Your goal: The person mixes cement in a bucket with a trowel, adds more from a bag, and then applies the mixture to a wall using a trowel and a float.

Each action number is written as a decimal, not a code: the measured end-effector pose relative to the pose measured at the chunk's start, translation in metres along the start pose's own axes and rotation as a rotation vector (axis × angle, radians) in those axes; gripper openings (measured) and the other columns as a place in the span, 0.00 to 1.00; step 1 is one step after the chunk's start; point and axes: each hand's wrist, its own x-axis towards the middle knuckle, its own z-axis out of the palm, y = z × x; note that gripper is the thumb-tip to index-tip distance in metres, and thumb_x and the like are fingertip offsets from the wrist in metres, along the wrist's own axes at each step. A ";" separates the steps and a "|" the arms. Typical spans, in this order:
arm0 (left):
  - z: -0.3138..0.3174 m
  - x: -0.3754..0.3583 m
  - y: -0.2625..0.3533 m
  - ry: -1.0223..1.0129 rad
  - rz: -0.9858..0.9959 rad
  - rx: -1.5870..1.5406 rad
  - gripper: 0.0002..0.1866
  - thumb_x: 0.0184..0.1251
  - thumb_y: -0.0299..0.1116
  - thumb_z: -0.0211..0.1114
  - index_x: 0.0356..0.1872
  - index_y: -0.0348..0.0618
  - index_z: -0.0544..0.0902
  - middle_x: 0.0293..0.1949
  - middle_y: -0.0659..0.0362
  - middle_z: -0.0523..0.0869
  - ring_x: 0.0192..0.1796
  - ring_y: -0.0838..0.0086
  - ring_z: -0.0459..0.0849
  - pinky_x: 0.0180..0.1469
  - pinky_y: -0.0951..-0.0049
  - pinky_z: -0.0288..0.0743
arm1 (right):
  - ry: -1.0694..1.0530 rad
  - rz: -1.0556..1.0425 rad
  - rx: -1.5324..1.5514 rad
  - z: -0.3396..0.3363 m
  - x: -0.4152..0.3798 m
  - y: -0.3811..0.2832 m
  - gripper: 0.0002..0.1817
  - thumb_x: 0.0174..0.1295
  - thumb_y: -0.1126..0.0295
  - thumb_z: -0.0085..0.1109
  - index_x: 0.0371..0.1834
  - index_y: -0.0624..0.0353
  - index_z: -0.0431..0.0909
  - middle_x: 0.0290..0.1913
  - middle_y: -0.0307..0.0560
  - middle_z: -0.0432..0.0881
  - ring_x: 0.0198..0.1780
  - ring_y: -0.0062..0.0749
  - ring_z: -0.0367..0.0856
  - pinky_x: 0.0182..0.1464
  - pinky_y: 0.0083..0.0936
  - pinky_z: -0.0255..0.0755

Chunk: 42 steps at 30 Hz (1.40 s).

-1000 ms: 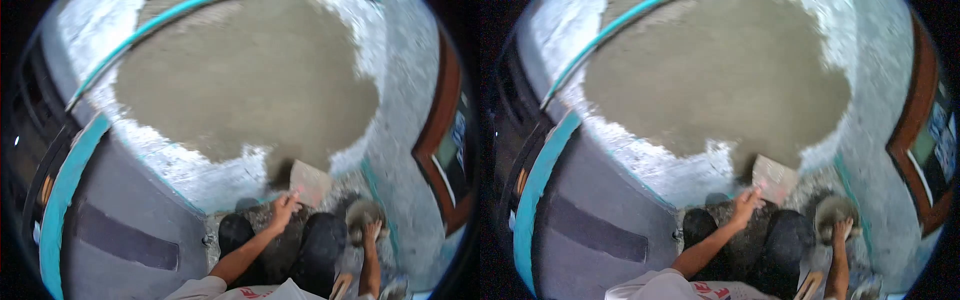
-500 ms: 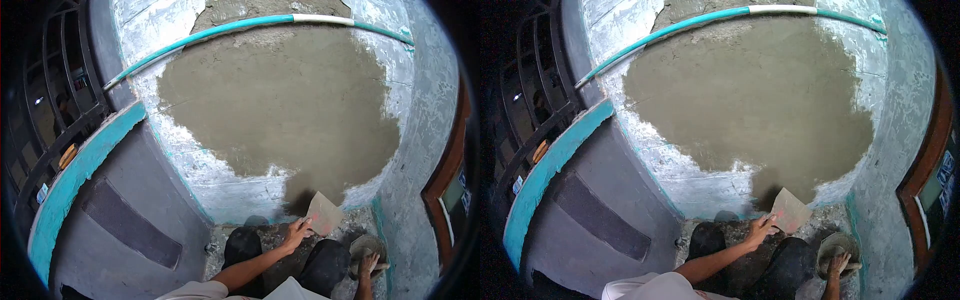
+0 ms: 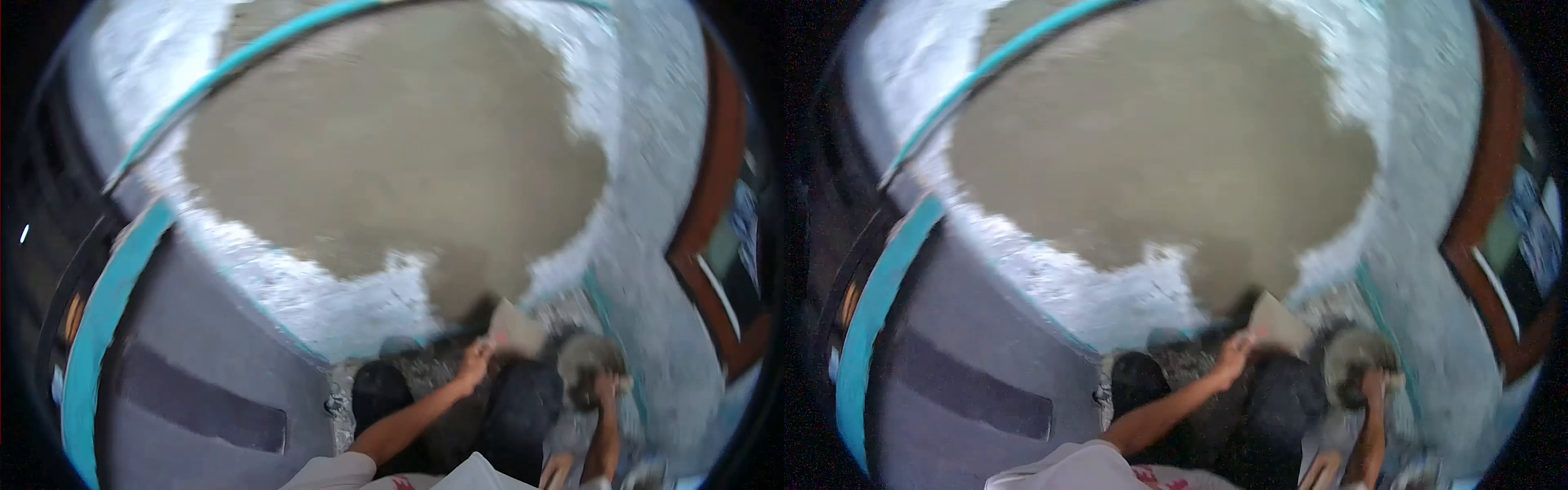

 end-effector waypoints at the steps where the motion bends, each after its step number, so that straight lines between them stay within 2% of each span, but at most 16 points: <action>1: 0.000 -0.004 0.014 -0.039 -0.132 0.107 0.22 0.84 0.47 0.61 0.65 0.42 0.83 0.58 0.55 0.88 0.61 0.68 0.82 0.67 0.62 0.73 | -0.178 0.050 -0.032 -0.010 0.006 -0.003 0.19 0.73 0.60 0.55 0.59 0.57 0.86 0.63 0.56 0.85 0.70 0.53 0.77 0.76 0.62 0.60; 3: 0.008 0.001 0.016 -0.067 -0.153 -0.059 0.24 0.81 0.52 0.64 0.65 0.46 0.83 0.62 0.56 0.85 0.65 0.67 0.80 0.70 0.62 0.71 | 0.067 -0.050 -0.039 0.012 -0.005 0.014 0.18 0.73 0.60 0.55 0.58 0.58 0.84 0.57 0.58 0.87 0.66 0.58 0.80 0.71 0.54 0.68; 4: 0.012 0.003 0.011 -0.093 -0.067 -0.065 0.29 0.81 0.56 0.63 0.63 0.39 0.82 0.57 0.54 0.87 0.58 0.68 0.83 0.63 0.63 0.75 | -0.044 0.017 0.058 0.008 -0.003 0.015 0.18 0.74 0.61 0.54 0.57 0.59 0.84 0.59 0.59 0.86 0.66 0.61 0.78 0.68 0.53 0.71; 6: 0.018 0.040 -0.042 -0.116 -0.122 -0.025 0.26 0.80 0.56 0.64 0.57 0.39 0.85 0.47 0.54 0.89 0.48 0.67 0.85 0.54 0.63 0.78 | -0.015 0.088 0.165 -0.019 -0.023 0.005 0.21 0.77 0.53 0.52 0.57 0.59 0.83 0.54 0.62 0.87 0.60 0.61 0.82 0.58 0.59 0.73; 7: 0.022 0.062 -0.061 -0.167 0.002 0.023 0.25 0.81 0.54 0.64 0.55 0.38 0.85 0.45 0.53 0.89 0.46 0.66 0.85 0.53 0.63 0.79 | -0.092 0.133 0.207 -0.107 -0.047 -0.036 0.26 0.78 0.46 0.50 0.55 0.59 0.84 0.48 0.63 0.88 0.56 0.63 0.84 0.55 0.62 0.71; 10: 0.048 0.053 -0.038 -0.279 0.489 0.228 0.23 0.82 0.49 0.61 0.54 0.35 0.85 0.43 0.50 0.89 0.45 0.65 0.86 0.51 0.63 0.79 | 0.027 0.268 0.538 -0.102 -0.071 -0.030 0.29 0.76 0.42 0.57 0.49 0.63 0.86 0.46 0.65 0.88 0.54 0.64 0.85 0.52 0.59 0.71; 14: 0.083 0.072 -0.066 -0.388 0.004 -0.106 0.21 0.84 0.45 0.60 0.56 0.33 0.85 0.46 0.51 0.90 0.47 0.65 0.89 0.49 0.63 0.82 | 0.150 0.444 0.698 -0.151 -0.108 -0.048 0.30 0.75 0.42 0.60 0.51 0.65 0.85 0.45 0.65 0.87 0.51 0.64 0.85 0.50 0.55 0.73; 15: 0.088 0.071 -0.055 -0.391 0.003 -0.109 0.21 0.84 0.45 0.60 0.56 0.33 0.85 0.46 0.51 0.90 0.47 0.65 0.89 0.49 0.63 0.82 | 0.174 0.445 0.749 -0.159 -0.111 -0.050 0.29 0.75 0.44 0.61 0.50 0.66 0.84 0.42 0.65 0.87 0.49 0.64 0.85 0.51 0.55 0.73; 17: 0.097 0.066 -0.028 -0.534 -0.310 -0.166 0.21 0.85 0.44 0.60 0.61 0.35 0.82 0.50 0.51 0.89 0.47 0.65 0.91 0.44 0.64 0.86 | 0.200 0.443 0.797 -0.186 -0.116 -0.057 0.28 0.75 0.47 0.62 0.49 0.67 0.84 0.39 0.64 0.86 0.47 0.63 0.85 0.51 0.55 0.74; 20: 0.112 0.063 -0.001 -0.599 -0.422 -0.170 0.23 0.84 0.44 0.61 0.67 0.37 0.78 0.54 0.51 0.88 0.47 0.63 0.93 0.41 0.64 0.89 | 0.208 0.400 0.925 -0.226 -0.119 -0.075 0.21 0.77 0.54 0.63 0.49 0.67 0.83 0.42 0.63 0.83 0.49 0.62 0.82 0.58 0.55 0.72; 22: 0.123 0.070 0.005 -0.666 -0.497 -0.212 0.24 0.84 0.45 0.62 0.69 0.38 0.77 0.56 0.52 0.88 0.47 0.63 0.93 0.41 0.64 0.88 | 0.524 0.090 0.649 -0.222 -0.116 -0.079 0.14 0.76 0.63 0.63 0.52 0.65 0.81 0.49 0.60 0.79 0.54 0.60 0.79 0.64 0.54 0.68; 23: 0.127 0.076 0.005 -0.727 -0.565 -0.253 0.25 0.84 0.45 0.63 0.70 0.39 0.76 0.58 0.53 0.87 0.46 0.62 0.93 0.41 0.63 0.88 | 0.503 0.078 0.608 -0.222 -0.113 -0.083 0.14 0.72 0.71 0.65 0.57 0.62 0.79 0.56 0.58 0.76 0.59 0.58 0.76 0.67 0.52 0.67; 26: 0.134 0.083 0.008 -0.811 -0.575 -0.378 0.22 0.84 0.44 0.62 0.69 0.43 0.78 0.57 0.55 0.88 0.45 0.63 0.92 0.40 0.64 0.86 | 0.653 -0.147 0.348 -0.226 -0.106 -0.089 0.19 0.66 0.77 0.67 0.60 0.59 0.78 0.56 0.57 0.77 0.60 0.57 0.77 0.67 0.53 0.68; 31: 0.120 0.082 0.025 -0.863 -0.567 -0.426 0.20 0.84 0.43 0.62 0.67 0.44 0.79 0.54 0.58 0.90 0.42 0.68 0.91 0.39 0.64 0.84 | 0.666 -0.180 0.366 -0.192 -0.103 -0.087 0.26 0.58 0.81 0.68 0.62 0.56 0.78 0.58 0.55 0.78 0.62 0.56 0.77 0.66 0.53 0.70; 38: 0.114 0.086 0.028 -0.818 -0.491 -0.412 0.21 0.82 0.44 0.65 0.66 0.43 0.78 0.51 0.56 0.89 0.40 0.66 0.91 0.39 0.63 0.86 | 0.670 -0.042 0.363 -0.167 -0.115 -0.063 0.26 0.60 0.82 0.64 0.63 0.54 0.78 0.56 0.54 0.78 0.60 0.55 0.77 0.62 0.50 0.70; 42: 0.106 0.098 0.017 -0.720 -0.397 -0.414 0.21 0.82 0.44 0.65 0.64 0.42 0.77 0.46 0.55 0.88 0.38 0.66 0.90 0.41 0.62 0.87 | 0.512 0.178 0.144 -0.160 -0.130 -0.065 0.19 0.67 0.72 0.59 0.61 0.53 0.79 0.54 0.50 0.79 0.56 0.51 0.76 0.60 0.48 0.69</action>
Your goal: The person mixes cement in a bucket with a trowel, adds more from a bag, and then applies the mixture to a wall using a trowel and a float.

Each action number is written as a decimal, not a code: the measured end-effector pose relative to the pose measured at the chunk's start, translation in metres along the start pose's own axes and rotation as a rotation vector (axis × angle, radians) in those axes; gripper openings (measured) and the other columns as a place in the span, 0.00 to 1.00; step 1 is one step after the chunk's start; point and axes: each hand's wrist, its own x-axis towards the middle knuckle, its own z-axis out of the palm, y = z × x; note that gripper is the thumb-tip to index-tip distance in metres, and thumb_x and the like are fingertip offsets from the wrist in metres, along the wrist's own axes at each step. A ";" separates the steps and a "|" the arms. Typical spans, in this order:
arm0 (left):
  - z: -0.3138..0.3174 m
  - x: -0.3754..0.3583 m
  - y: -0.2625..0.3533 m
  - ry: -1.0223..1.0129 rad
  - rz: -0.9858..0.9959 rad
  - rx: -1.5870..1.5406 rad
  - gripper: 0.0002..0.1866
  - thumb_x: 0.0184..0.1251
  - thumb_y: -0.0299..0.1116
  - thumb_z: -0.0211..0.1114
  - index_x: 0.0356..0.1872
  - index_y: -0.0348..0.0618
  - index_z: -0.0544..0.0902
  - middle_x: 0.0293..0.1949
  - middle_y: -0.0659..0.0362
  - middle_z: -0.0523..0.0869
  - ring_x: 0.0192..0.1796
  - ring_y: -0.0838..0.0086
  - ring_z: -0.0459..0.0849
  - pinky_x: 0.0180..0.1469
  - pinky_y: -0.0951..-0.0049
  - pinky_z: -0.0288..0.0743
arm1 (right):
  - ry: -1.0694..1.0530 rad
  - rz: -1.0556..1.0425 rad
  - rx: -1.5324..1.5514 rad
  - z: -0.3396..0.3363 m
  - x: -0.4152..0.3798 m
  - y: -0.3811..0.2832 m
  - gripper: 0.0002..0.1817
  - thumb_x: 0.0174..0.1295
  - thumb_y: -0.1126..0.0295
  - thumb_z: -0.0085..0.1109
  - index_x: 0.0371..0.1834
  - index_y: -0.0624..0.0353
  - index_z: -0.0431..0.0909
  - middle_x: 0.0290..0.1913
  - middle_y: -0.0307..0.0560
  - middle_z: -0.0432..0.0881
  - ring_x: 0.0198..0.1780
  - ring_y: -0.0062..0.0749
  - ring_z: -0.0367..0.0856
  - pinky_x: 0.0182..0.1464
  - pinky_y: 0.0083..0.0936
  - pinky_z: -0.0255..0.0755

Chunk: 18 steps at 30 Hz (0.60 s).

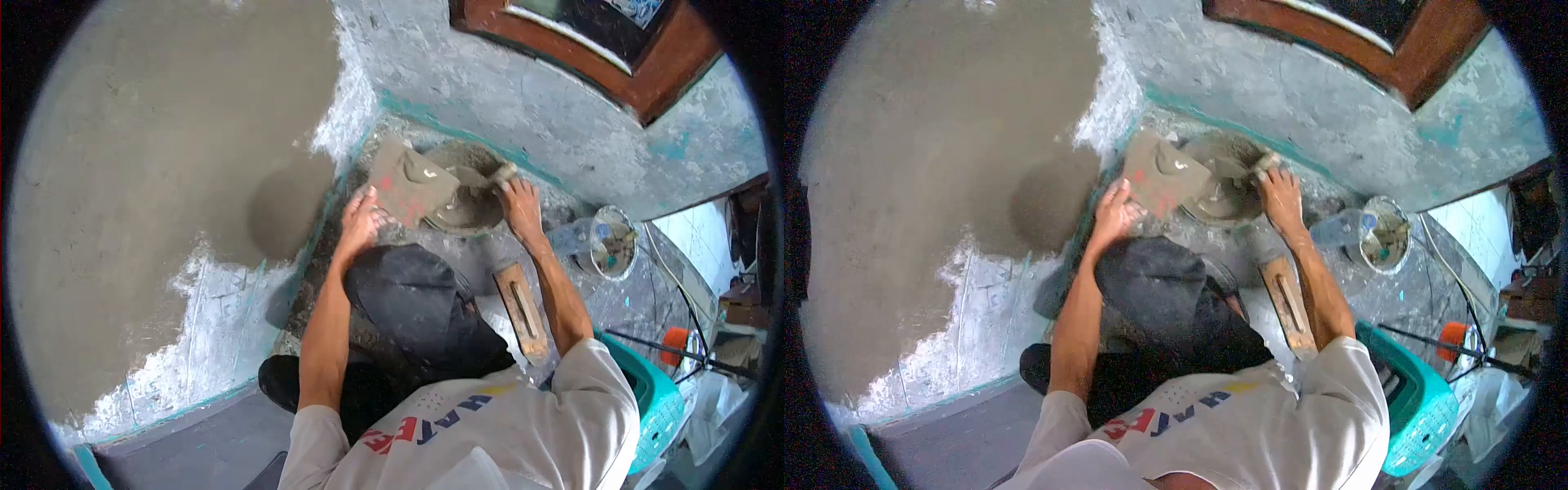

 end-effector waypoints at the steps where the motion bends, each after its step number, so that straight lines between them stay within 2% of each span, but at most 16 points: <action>1: -0.010 0.003 -0.003 0.020 0.002 0.028 0.21 0.82 0.44 0.65 0.63 0.42 0.78 0.44 0.54 0.87 0.37 0.67 0.90 0.42 0.63 0.88 | -0.075 -0.043 -0.100 0.002 0.000 -0.002 0.18 0.67 0.71 0.59 0.60 0.53 0.80 0.54 0.49 0.79 0.57 0.49 0.76 0.61 0.47 0.69; 2: -0.006 -0.003 0.002 0.084 0.020 0.090 0.21 0.84 0.44 0.63 0.66 0.41 0.76 0.56 0.52 0.87 0.45 0.62 0.90 0.47 0.58 0.87 | -0.141 -0.091 -0.202 0.004 0.007 -0.002 0.17 0.67 0.69 0.59 0.59 0.53 0.81 0.54 0.48 0.80 0.57 0.47 0.76 0.62 0.45 0.68; 3: -0.012 -0.003 0.000 0.117 0.014 0.084 0.21 0.84 0.44 0.63 0.66 0.41 0.76 0.57 0.52 0.86 0.47 0.62 0.90 0.48 0.57 0.87 | -0.139 -0.125 -0.232 0.018 0.011 -0.003 0.14 0.66 0.67 0.59 0.53 0.53 0.84 0.54 0.46 0.82 0.57 0.44 0.77 0.62 0.42 0.68; 4: -0.017 -0.002 -0.002 0.150 0.012 0.080 0.21 0.83 0.43 0.63 0.67 0.41 0.76 0.59 0.53 0.85 0.48 0.61 0.90 0.49 0.56 0.87 | -0.142 -0.121 -0.231 0.030 0.013 -0.004 0.14 0.66 0.67 0.59 0.53 0.53 0.84 0.54 0.46 0.82 0.57 0.44 0.77 0.62 0.42 0.68; 6: -0.015 -0.009 -0.002 0.187 0.015 0.063 0.21 0.83 0.43 0.63 0.67 0.42 0.76 0.59 0.54 0.85 0.48 0.60 0.90 0.49 0.56 0.88 | -0.242 -0.173 -0.386 0.047 0.027 -0.016 0.10 0.65 0.65 0.60 0.44 0.52 0.87 0.47 0.45 0.85 0.57 0.41 0.77 0.59 0.39 0.66; 8: -0.019 -0.013 -0.007 0.230 0.020 0.047 0.22 0.83 0.43 0.63 0.68 0.44 0.75 0.58 0.55 0.85 0.47 0.60 0.90 0.49 0.56 0.88 | -0.273 -0.153 -0.444 0.069 0.046 -0.025 0.08 0.65 0.64 0.61 0.41 0.49 0.89 0.44 0.43 0.86 0.57 0.39 0.77 0.58 0.39 0.65; 9: -0.026 -0.010 -0.014 0.220 0.051 0.051 0.20 0.84 0.44 0.63 0.66 0.44 0.76 0.55 0.55 0.86 0.44 0.61 0.90 0.45 0.57 0.89 | -0.304 -0.132 -0.508 0.079 0.056 -0.028 0.08 0.65 0.63 0.61 0.37 0.47 0.90 0.41 0.41 0.88 0.57 0.38 0.77 0.58 0.39 0.63; 11: -0.029 -0.010 -0.020 0.221 0.055 0.037 0.19 0.83 0.44 0.63 0.64 0.46 0.77 0.50 0.55 0.87 0.43 0.61 0.91 0.42 0.60 0.90 | -0.348 -0.147 -0.495 0.097 0.075 -0.033 0.08 0.65 0.62 0.62 0.36 0.45 0.90 0.40 0.40 0.89 0.57 0.37 0.76 0.57 0.40 0.62; 14: -0.028 -0.010 -0.023 0.219 0.020 0.019 0.18 0.83 0.44 0.63 0.63 0.45 0.78 0.52 0.54 0.87 0.44 0.60 0.91 0.42 0.60 0.90 | -0.457 -0.120 -0.400 0.128 0.080 -0.036 0.08 0.64 0.59 0.64 0.34 0.43 0.92 0.41 0.39 0.91 0.59 0.38 0.78 0.60 0.43 0.60; 16: -0.028 -0.007 -0.028 0.221 0.028 0.034 0.19 0.83 0.45 0.63 0.64 0.44 0.77 0.53 0.53 0.87 0.43 0.60 0.91 0.42 0.60 0.91 | -0.551 -0.043 -0.310 0.140 0.073 -0.043 0.07 0.62 0.59 0.65 0.34 0.44 0.92 0.41 0.43 0.92 0.62 0.40 0.79 0.62 0.45 0.61; 17: -0.030 -0.008 -0.029 0.229 0.022 0.052 0.21 0.84 0.45 0.62 0.66 0.44 0.77 0.54 0.52 0.87 0.43 0.60 0.91 0.42 0.60 0.91 | -0.510 -0.042 -0.284 0.148 0.064 -0.039 0.07 0.60 0.59 0.67 0.33 0.44 0.92 0.40 0.46 0.93 0.58 0.42 0.83 0.63 0.45 0.63; 18: -0.025 -0.011 -0.024 0.232 0.021 0.052 0.21 0.84 0.45 0.62 0.66 0.44 0.77 0.54 0.52 0.87 0.43 0.60 0.91 0.42 0.60 0.91 | -0.512 -0.045 -0.282 0.152 0.060 -0.031 0.07 0.60 0.59 0.67 0.33 0.44 0.92 0.40 0.46 0.93 0.58 0.42 0.83 0.63 0.45 0.63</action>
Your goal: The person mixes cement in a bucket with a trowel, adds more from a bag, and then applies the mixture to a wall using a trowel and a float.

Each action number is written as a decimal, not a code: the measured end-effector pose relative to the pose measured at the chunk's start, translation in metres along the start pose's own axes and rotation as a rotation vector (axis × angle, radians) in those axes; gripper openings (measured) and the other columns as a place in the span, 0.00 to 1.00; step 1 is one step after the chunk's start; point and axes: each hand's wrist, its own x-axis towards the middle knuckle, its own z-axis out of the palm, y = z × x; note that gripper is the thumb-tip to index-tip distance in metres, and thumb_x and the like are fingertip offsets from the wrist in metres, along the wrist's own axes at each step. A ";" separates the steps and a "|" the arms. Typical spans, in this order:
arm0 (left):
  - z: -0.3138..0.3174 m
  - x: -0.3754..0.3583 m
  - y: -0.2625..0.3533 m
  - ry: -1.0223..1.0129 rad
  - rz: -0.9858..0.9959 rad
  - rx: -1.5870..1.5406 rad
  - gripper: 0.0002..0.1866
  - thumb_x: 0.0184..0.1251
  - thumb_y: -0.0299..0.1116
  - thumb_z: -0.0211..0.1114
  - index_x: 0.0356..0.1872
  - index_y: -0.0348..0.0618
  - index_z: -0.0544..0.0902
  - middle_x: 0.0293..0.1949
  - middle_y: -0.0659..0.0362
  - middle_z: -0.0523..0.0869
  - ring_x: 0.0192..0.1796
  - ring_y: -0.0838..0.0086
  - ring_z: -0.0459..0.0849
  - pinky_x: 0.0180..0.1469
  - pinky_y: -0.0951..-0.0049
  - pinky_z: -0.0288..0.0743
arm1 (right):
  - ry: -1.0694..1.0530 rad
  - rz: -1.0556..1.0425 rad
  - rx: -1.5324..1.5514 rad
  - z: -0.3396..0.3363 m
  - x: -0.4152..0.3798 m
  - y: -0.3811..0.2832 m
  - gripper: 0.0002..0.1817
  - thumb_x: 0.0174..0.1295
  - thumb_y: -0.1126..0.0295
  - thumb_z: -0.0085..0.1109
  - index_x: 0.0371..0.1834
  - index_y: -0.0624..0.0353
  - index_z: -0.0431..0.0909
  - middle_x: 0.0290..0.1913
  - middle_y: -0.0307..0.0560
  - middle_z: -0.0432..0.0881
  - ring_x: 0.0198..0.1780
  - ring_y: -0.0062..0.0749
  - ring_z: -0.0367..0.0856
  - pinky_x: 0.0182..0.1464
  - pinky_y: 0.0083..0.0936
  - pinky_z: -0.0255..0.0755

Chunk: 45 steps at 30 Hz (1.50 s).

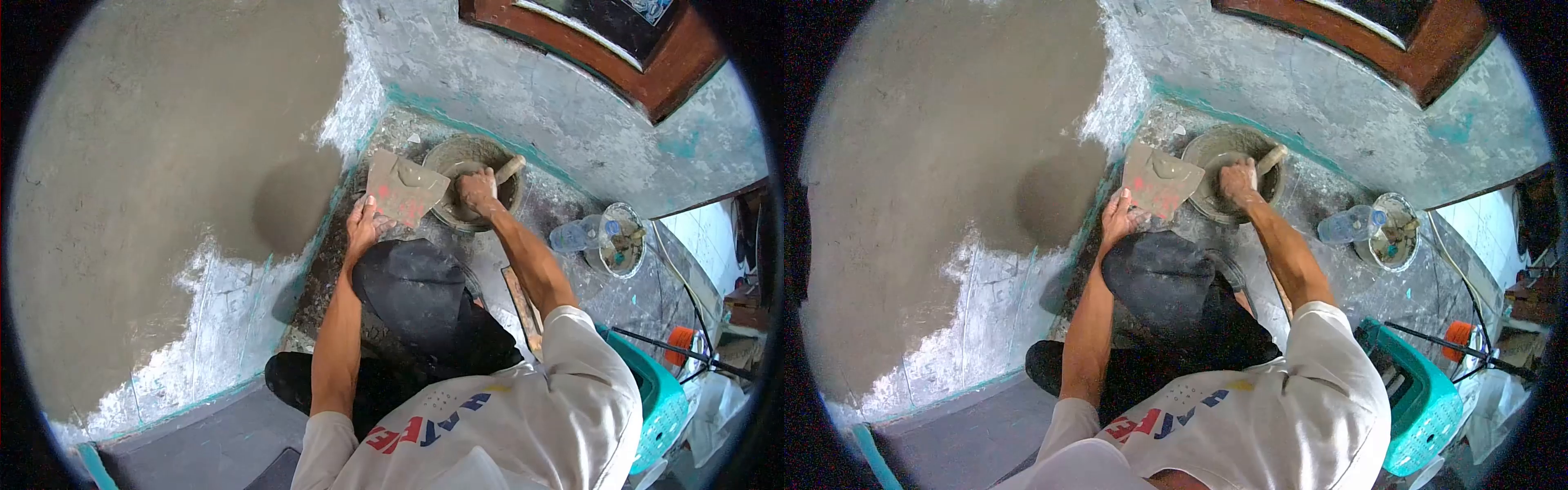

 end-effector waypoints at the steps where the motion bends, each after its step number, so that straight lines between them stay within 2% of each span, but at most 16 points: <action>1: 0.004 -0.005 0.006 0.013 -0.037 0.027 0.22 0.84 0.45 0.62 0.68 0.44 0.76 0.55 0.51 0.87 0.42 0.60 0.91 0.43 0.60 0.91 | -0.037 0.063 0.095 0.009 -0.003 0.008 0.07 0.60 0.59 0.67 0.33 0.45 0.91 0.40 0.47 0.93 0.56 0.43 0.85 0.63 0.45 0.65; 3: 0.004 -0.005 0.000 0.017 -0.079 0.050 0.23 0.84 0.46 0.62 0.70 0.43 0.75 0.56 0.49 0.86 0.42 0.60 0.91 0.43 0.60 0.91 | -0.115 0.092 0.173 -0.001 -0.016 0.018 0.11 0.63 0.55 0.65 0.34 0.47 0.90 0.39 0.49 0.92 0.47 0.47 0.89 0.59 0.47 0.69; 5: 0.006 0.000 -0.003 0.004 -0.040 0.032 0.22 0.84 0.46 0.62 0.68 0.43 0.77 0.56 0.51 0.87 0.48 0.60 0.91 0.46 0.60 0.91 | -0.116 0.123 0.245 -0.012 -0.025 0.027 0.16 0.67 0.51 0.63 0.38 0.51 0.89 0.40 0.52 0.92 0.48 0.50 0.89 0.57 0.49 0.70; 10: 0.001 0.008 -0.009 -0.009 -0.033 -0.008 0.21 0.83 0.45 0.63 0.67 0.47 0.78 0.53 0.53 0.87 0.44 0.62 0.89 0.44 0.60 0.91 | -0.140 0.149 0.589 -0.050 -0.054 0.044 0.28 0.70 0.44 0.62 0.46 0.63 0.88 0.43 0.57 0.91 0.51 0.60 0.87 0.52 0.52 0.76; 12: 0.004 0.007 -0.006 -0.001 -0.049 -0.017 0.21 0.83 0.45 0.64 0.67 0.48 0.78 0.53 0.53 0.87 0.43 0.62 0.89 0.44 0.59 0.91 | 0.104 0.061 0.783 -0.042 -0.067 0.054 0.22 0.69 0.49 0.64 0.47 0.58 0.90 0.43 0.56 0.91 0.49 0.56 0.89 0.51 0.49 0.77; 18: 0.005 0.004 -0.002 -0.004 -0.036 -0.048 0.24 0.82 0.46 0.64 0.67 0.41 0.77 0.54 0.51 0.87 0.42 0.61 0.91 0.42 0.62 0.89 | 0.113 0.110 1.048 -0.078 -0.096 0.072 0.17 0.73 0.60 0.63 0.50 0.65 0.87 0.41 0.57 0.89 0.44 0.44 0.87 0.51 0.42 0.76; 22: 0.007 0.004 0.003 -0.052 -0.066 -0.035 0.24 0.82 0.45 0.65 0.67 0.41 0.77 0.53 0.53 0.88 0.39 0.64 0.90 0.41 0.62 0.88 | 0.240 0.086 1.167 -0.104 -0.108 0.078 0.16 0.74 0.63 0.64 0.55 0.65 0.84 0.50 0.59 0.85 0.50 0.41 0.84 0.53 0.41 0.77; 23: 0.010 0.004 0.005 -0.077 -0.076 -0.031 0.24 0.82 0.45 0.66 0.68 0.41 0.77 0.53 0.54 0.88 0.39 0.65 0.90 0.40 0.63 0.87 | 0.228 0.085 1.221 -0.133 -0.116 0.070 0.18 0.72 0.65 0.65 0.60 0.62 0.82 0.56 0.57 0.82 0.56 0.44 0.81 0.63 0.46 0.74; 24: 0.013 0.004 0.006 -0.079 -0.078 -0.030 0.24 0.82 0.45 0.66 0.68 0.41 0.77 0.53 0.54 0.88 0.39 0.65 0.90 0.40 0.63 0.87 | 0.229 0.088 1.220 -0.144 -0.119 0.064 0.18 0.72 0.65 0.65 0.60 0.62 0.82 0.56 0.57 0.82 0.56 0.44 0.81 0.63 0.46 0.74; 27: 0.018 0.007 0.011 -0.108 -0.097 -0.035 0.24 0.81 0.44 0.66 0.69 0.42 0.77 0.53 0.56 0.88 0.40 0.67 0.89 0.40 0.63 0.85 | 0.525 -0.064 0.840 -0.170 -0.120 0.043 0.22 0.68 0.75 0.65 0.65 0.56 0.79 0.59 0.53 0.79 0.65 0.52 0.74 0.78 0.57 0.54; 30: 0.021 0.008 0.016 -0.200 -0.124 -0.037 0.24 0.82 0.45 0.64 0.70 0.43 0.76 0.56 0.57 0.88 0.44 0.66 0.90 0.43 0.63 0.84 | 0.712 -0.252 0.678 -0.169 -0.110 0.027 0.22 0.63 0.78 0.68 0.61 0.55 0.82 0.54 0.54 0.78 0.60 0.52 0.76 0.67 0.52 0.65; 31: 0.022 0.006 0.017 -0.194 -0.123 -0.048 0.24 0.83 0.46 0.64 0.70 0.43 0.76 0.57 0.57 0.88 0.45 0.66 0.90 0.44 0.63 0.84 | 0.701 -0.252 0.646 -0.160 -0.108 0.025 0.26 0.60 0.79 0.69 0.63 0.49 0.82 0.57 0.53 0.79 0.60 0.53 0.76 0.73 0.55 0.60; 34: 0.023 -0.002 0.021 -0.219 -0.101 -0.070 0.24 0.84 0.46 0.61 0.71 0.44 0.76 0.60 0.57 0.88 0.49 0.66 0.91 0.46 0.63 0.83 | 0.767 -0.294 0.584 -0.140 -0.104 0.017 0.28 0.57 0.82 0.68 0.62 0.49 0.82 0.57 0.53 0.79 0.60 0.55 0.76 0.68 0.55 0.64; 40: 0.018 -0.005 0.024 -0.212 -0.066 -0.075 0.24 0.84 0.46 0.61 0.70 0.43 0.76 0.55 0.55 0.89 0.47 0.65 0.91 0.48 0.64 0.85 | 0.758 -0.159 0.617 -0.106 -0.119 0.028 0.31 0.56 0.85 0.66 0.64 0.49 0.81 0.57 0.51 0.79 0.60 0.55 0.76 0.62 0.50 0.69; 42: 0.016 -0.004 0.025 -0.146 -0.038 -0.113 0.24 0.84 0.47 0.62 0.69 0.42 0.77 0.54 0.55 0.89 0.47 0.65 0.91 0.47 0.63 0.86 | 0.612 0.030 0.533 -0.093 -0.129 0.034 0.30 0.58 0.85 0.63 0.65 0.49 0.81 0.56 0.52 0.79 0.60 0.54 0.75 0.62 0.50 0.68; 45: 0.017 -0.012 0.040 -0.134 -0.008 -0.096 0.20 0.83 0.46 0.63 0.63 0.43 0.79 0.54 0.55 0.87 0.49 0.67 0.89 0.49 0.62 0.86 | 0.342 -0.001 0.364 -0.056 -0.134 0.046 0.24 0.62 0.74 0.66 0.63 0.52 0.81 0.57 0.57 0.75 0.59 0.59 0.73 0.57 0.54 0.66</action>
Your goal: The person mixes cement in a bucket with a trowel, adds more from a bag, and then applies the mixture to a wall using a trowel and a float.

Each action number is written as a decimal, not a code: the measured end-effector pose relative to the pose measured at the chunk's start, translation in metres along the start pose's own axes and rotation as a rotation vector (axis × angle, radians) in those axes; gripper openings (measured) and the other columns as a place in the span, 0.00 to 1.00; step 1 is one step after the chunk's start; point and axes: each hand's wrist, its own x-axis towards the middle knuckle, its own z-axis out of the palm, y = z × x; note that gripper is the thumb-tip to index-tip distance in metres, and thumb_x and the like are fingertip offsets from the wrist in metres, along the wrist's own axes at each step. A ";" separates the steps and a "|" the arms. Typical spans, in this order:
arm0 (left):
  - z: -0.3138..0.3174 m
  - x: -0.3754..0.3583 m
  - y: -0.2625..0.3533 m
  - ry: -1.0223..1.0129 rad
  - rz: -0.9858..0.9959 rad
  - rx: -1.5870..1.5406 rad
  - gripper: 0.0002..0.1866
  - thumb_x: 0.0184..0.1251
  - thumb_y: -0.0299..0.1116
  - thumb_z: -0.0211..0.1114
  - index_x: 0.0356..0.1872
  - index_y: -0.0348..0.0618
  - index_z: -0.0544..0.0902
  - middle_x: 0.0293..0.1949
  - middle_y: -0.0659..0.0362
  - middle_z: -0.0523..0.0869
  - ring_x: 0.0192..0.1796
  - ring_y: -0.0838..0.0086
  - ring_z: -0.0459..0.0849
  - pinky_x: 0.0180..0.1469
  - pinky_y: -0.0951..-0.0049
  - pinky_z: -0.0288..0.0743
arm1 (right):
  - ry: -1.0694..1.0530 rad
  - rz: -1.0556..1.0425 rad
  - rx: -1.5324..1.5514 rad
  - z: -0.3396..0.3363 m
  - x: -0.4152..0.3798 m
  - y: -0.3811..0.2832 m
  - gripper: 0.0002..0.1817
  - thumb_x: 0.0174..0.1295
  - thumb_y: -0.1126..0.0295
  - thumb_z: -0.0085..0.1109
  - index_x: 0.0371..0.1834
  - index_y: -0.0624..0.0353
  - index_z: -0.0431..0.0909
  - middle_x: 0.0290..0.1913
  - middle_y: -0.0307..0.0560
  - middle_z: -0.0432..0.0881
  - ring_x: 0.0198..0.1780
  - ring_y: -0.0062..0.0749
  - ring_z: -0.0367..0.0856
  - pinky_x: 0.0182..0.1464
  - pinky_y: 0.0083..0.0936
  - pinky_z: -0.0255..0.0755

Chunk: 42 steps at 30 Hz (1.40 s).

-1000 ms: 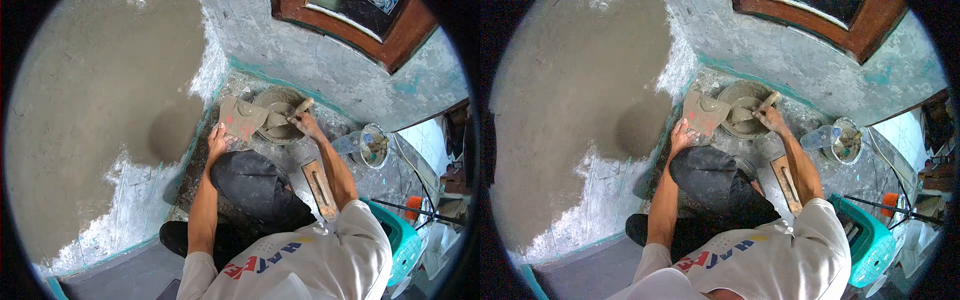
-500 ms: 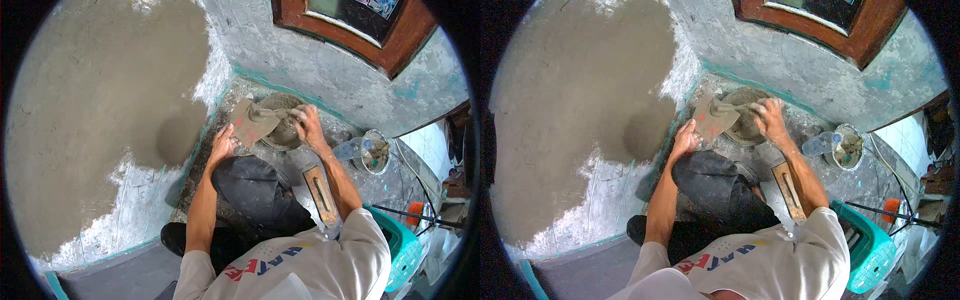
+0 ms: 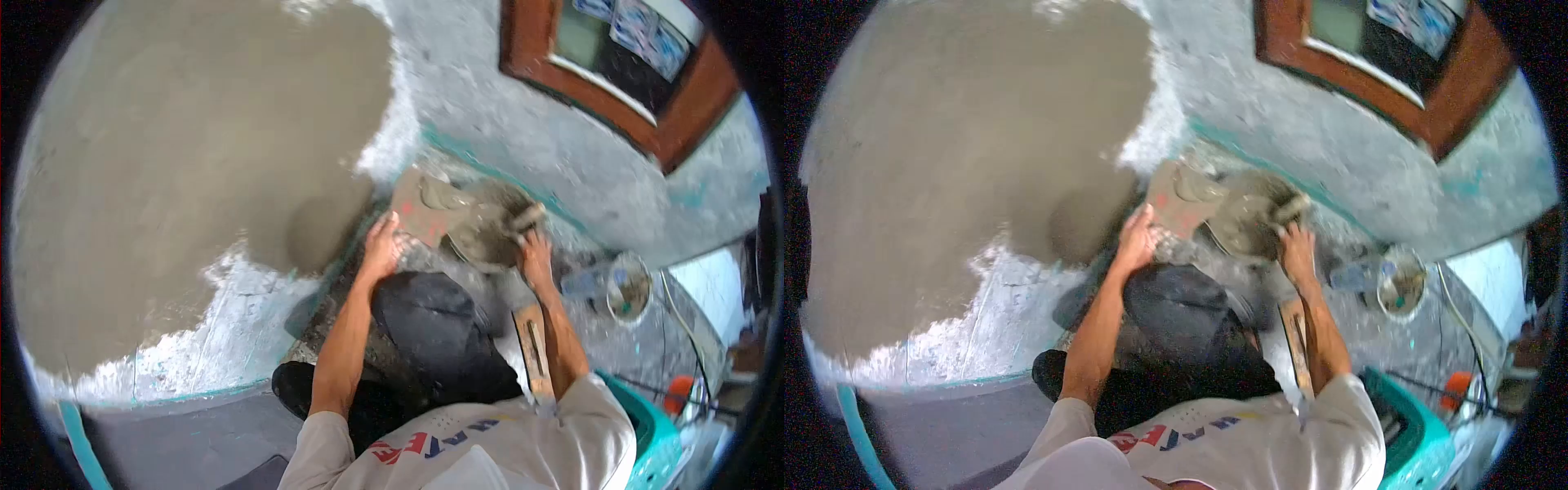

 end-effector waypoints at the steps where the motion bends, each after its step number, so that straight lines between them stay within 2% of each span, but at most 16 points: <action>1: 0.002 -0.006 0.018 -0.047 0.009 0.064 0.17 0.82 0.44 0.64 0.58 0.43 0.81 0.55 0.56 0.86 0.52 0.69 0.87 0.51 0.62 0.84 | -0.048 -0.009 -0.160 0.025 -0.005 0.012 0.26 0.62 0.69 0.67 0.66 0.50 0.80 0.65 0.58 0.75 0.67 0.60 0.71 0.65 0.58 0.65; 3: 0.023 -0.023 0.030 0.084 0.184 0.078 0.15 0.80 0.42 0.66 0.55 0.43 0.82 0.51 0.57 0.86 0.49 0.70 0.87 0.51 0.64 0.85 | -0.028 0.019 -0.169 -0.002 0.004 -0.021 0.35 0.59 0.72 0.67 0.74 0.48 0.77 0.77 0.58 0.70 0.77 0.63 0.65 0.77 0.61 0.56; 4: 0.033 -0.029 0.042 0.112 0.279 0.173 0.13 0.78 0.39 0.68 0.54 0.45 0.82 0.46 0.59 0.86 0.46 0.71 0.87 0.48 0.66 0.85 | 0.037 -0.004 -0.063 -0.025 0.025 -0.042 0.37 0.57 0.74 0.68 0.75 0.46 0.76 0.75 0.61 0.71 0.74 0.64 0.68 0.77 0.61 0.56; 5: 0.036 -0.031 0.049 0.154 0.149 -0.005 0.12 0.77 0.38 0.71 0.53 0.46 0.82 0.44 0.60 0.87 0.44 0.71 0.88 0.45 0.66 0.87 | 0.184 -0.067 0.059 -0.056 0.037 -0.073 0.37 0.57 0.76 0.68 0.74 0.45 0.76 0.72 0.61 0.72 0.72 0.63 0.69 0.72 0.60 0.61; 6: 0.038 -0.029 0.049 0.148 0.170 -0.124 0.12 0.78 0.40 0.70 0.52 0.46 0.83 0.45 0.60 0.88 0.45 0.70 0.89 0.43 0.63 0.88 | 0.302 -0.181 0.164 -0.078 0.052 -0.098 0.37 0.57 0.75 0.68 0.74 0.46 0.75 0.71 0.60 0.73 0.69 0.62 0.71 0.70 0.57 0.63; 7: 0.056 -0.045 0.062 0.200 0.197 -0.143 0.12 0.79 0.42 0.69 0.53 0.47 0.83 0.47 0.58 0.89 0.46 0.68 0.90 0.47 0.62 0.88 | 0.409 -0.277 0.263 -0.095 0.065 -0.120 0.37 0.57 0.74 0.69 0.74 0.47 0.75 0.69 0.60 0.74 0.65 0.61 0.73 0.67 0.55 0.66; 8: 0.050 -0.036 0.057 0.098 0.311 -0.133 0.13 0.79 0.42 0.68 0.54 0.48 0.82 0.48 0.57 0.89 0.47 0.68 0.90 0.52 0.62 0.88 | 0.437 -0.316 0.283 -0.115 0.075 -0.145 0.37 0.57 0.74 0.69 0.74 0.47 0.75 0.69 0.60 0.74 0.65 0.61 0.73 0.67 0.55 0.66; 11: 0.090 -0.068 0.085 0.110 0.449 -0.113 0.12 0.80 0.43 0.69 0.50 0.47 0.81 0.44 0.59 0.87 0.48 0.69 0.89 0.55 0.64 0.86 | 0.413 -0.516 0.247 -0.161 0.101 -0.192 0.37 0.57 0.73 0.72 0.74 0.48 0.75 0.66 0.57 0.76 0.61 0.57 0.75 0.63 0.51 0.68; 14: 0.123 -0.104 0.116 0.220 0.582 -0.130 0.10 0.80 0.41 0.69 0.47 0.48 0.80 0.40 0.62 0.85 0.44 0.72 0.88 0.52 0.66 0.86 | 0.653 -0.748 -0.054 -0.174 0.137 -0.227 0.31 0.57 0.76 0.63 0.69 0.51 0.79 0.59 0.48 0.80 0.52 0.46 0.79 0.53 0.44 0.71; 18: 0.143 -0.134 0.150 0.194 0.788 -0.161 0.08 0.80 0.38 0.68 0.44 0.49 0.78 0.38 0.64 0.83 0.42 0.75 0.87 0.48 0.67 0.85 | 0.725 -0.754 -0.123 -0.220 0.160 -0.265 0.28 0.56 0.75 0.64 0.64 0.54 0.82 0.55 0.47 0.83 0.51 0.44 0.81 0.52 0.42 0.73; 20: 0.155 -0.155 0.176 0.218 0.864 -0.128 0.09 0.81 0.39 0.67 0.45 0.48 0.78 0.41 0.62 0.85 0.42 0.74 0.87 0.46 0.68 0.85 | 0.955 -0.869 -0.176 -0.255 0.172 -0.290 0.24 0.57 0.75 0.64 0.59 0.57 0.85 0.53 0.47 0.85 0.52 0.43 0.83 0.52 0.40 0.76; 27: 0.193 -0.237 0.269 0.105 1.125 -0.016 0.17 0.83 0.45 0.64 0.60 0.46 0.75 0.54 0.55 0.85 0.51 0.69 0.86 0.49 0.66 0.84 | 1.191 -1.087 -0.133 -0.360 0.222 -0.365 0.21 0.57 0.72 0.65 0.56 0.60 0.86 0.49 0.46 0.85 0.48 0.40 0.85 0.47 0.35 0.80; 29: 0.196 -0.264 0.274 0.093 1.164 0.024 0.21 0.84 0.44 0.62 0.67 0.45 0.73 0.56 0.51 0.85 0.53 0.67 0.86 0.51 0.65 0.83 | 1.267 -1.138 -0.098 -0.388 0.234 -0.388 0.30 0.49 0.74 0.67 0.61 0.59 0.85 0.50 0.47 0.86 0.46 0.42 0.85 0.44 0.35 0.79; 35: 0.123 -0.280 0.212 0.211 1.051 0.298 0.24 0.84 0.39 0.63 0.71 0.40 0.70 0.52 0.47 0.88 0.50 0.66 0.89 0.50 0.67 0.83 | 1.370 -1.230 -0.004 -0.464 0.281 -0.447 0.27 0.49 0.80 0.67 0.58 0.58 0.85 0.45 0.45 0.85 0.44 0.41 0.83 0.45 0.35 0.80; 36: 0.105 -0.279 0.199 0.260 1.013 0.351 0.24 0.83 0.39 0.63 0.71 0.39 0.70 0.51 0.47 0.89 0.50 0.66 0.89 0.50 0.67 0.83 | 1.429 -1.220 0.003 -0.477 0.288 -0.460 0.17 0.58 0.80 0.66 0.52 0.59 0.84 0.43 0.45 0.85 0.42 0.39 0.82 0.41 0.35 0.79; 42: -0.010 -0.267 0.128 0.594 0.927 0.728 0.25 0.81 0.42 0.67 0.69 0.38 0.76 0.44 0.51 0.91 0.45 0.70 0.90 0.46 0.70 0.82 | 1.341 -1.275 0.150 -0.549 0.330 -0.532 0.05 0.73 0.67 0.62 0.46 0.55 0.83 0.38 0.44 0.84 0.41 0.42 0.83 0.43 0.39 0.81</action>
